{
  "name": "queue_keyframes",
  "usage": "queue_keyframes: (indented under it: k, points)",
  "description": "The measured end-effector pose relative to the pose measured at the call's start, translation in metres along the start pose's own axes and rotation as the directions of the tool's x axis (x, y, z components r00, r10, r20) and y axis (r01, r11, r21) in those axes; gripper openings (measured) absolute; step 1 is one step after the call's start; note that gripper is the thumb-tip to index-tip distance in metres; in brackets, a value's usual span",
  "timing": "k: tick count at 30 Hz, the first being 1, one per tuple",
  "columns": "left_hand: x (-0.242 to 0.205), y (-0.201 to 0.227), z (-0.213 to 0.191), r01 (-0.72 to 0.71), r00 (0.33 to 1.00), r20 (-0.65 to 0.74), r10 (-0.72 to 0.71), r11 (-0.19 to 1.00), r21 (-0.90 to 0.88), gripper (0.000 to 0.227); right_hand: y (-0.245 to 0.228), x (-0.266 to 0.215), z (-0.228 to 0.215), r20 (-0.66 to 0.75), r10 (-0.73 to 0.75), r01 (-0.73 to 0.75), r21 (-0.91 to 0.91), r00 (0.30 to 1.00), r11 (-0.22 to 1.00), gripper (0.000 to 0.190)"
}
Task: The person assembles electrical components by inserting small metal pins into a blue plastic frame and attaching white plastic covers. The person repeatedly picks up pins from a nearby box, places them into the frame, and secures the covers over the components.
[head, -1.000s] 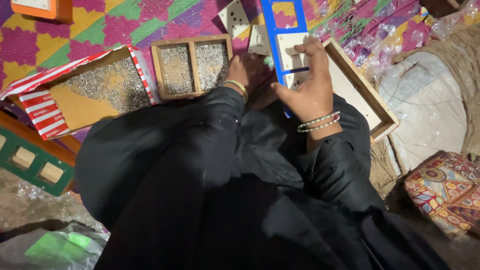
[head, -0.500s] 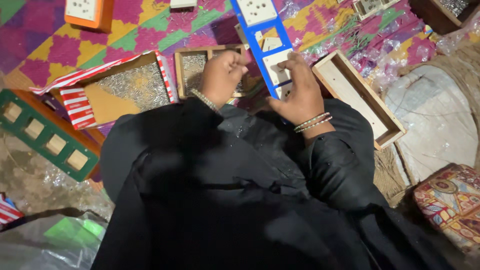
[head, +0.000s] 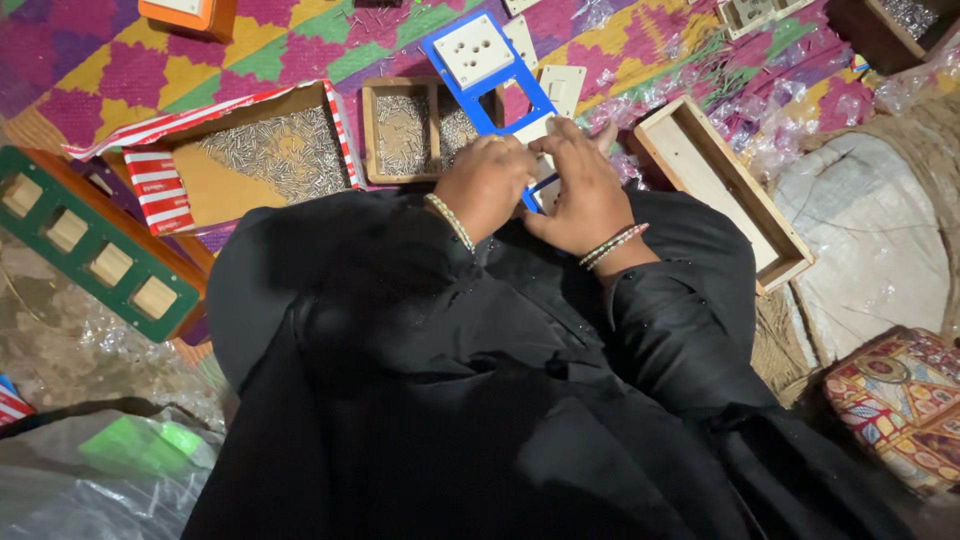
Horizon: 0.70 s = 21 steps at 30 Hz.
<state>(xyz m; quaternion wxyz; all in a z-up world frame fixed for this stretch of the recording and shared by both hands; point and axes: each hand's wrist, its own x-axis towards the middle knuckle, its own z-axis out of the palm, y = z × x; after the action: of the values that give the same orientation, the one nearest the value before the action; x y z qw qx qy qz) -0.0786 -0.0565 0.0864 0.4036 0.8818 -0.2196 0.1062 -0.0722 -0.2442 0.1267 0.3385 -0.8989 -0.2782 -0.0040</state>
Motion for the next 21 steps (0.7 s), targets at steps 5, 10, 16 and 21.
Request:
queue_keyframes:
  k: [5,10,16,21]
  points:
    - [-0.004,0.002,0.003,-0.026,0.997,-0.065,0.033,0.995,0.099,0.011,0.002,0.002,0.003,0.017,0.014,-0.014,-0.015,1.0,1.0,0.072]
    - [0.0,0.009,-0.004,-0.043,0.999,-0.021,0.047,0.987,0.154,0.012,0.0,0.003,0.002,-0.015,0.011,-0.011,0.0,1.0,1.0,0.068]
    - [-0.001,0.022,-0.015,-0.152,0.987,-0.013,0.16,0.956,0.251,0.014,0.003,0.003,0.0,-0.052,0.041,-0.041,-0.017,0.998,0.999,0.059]
    - [0.0,0.02,-0.015,-0.104,0.994,-0.002,0.107,0.962,0.251,0.018,0.006,0.005,0.001,-0.114,0.033,-0.033,0.006,0.993,0.999,0.057]
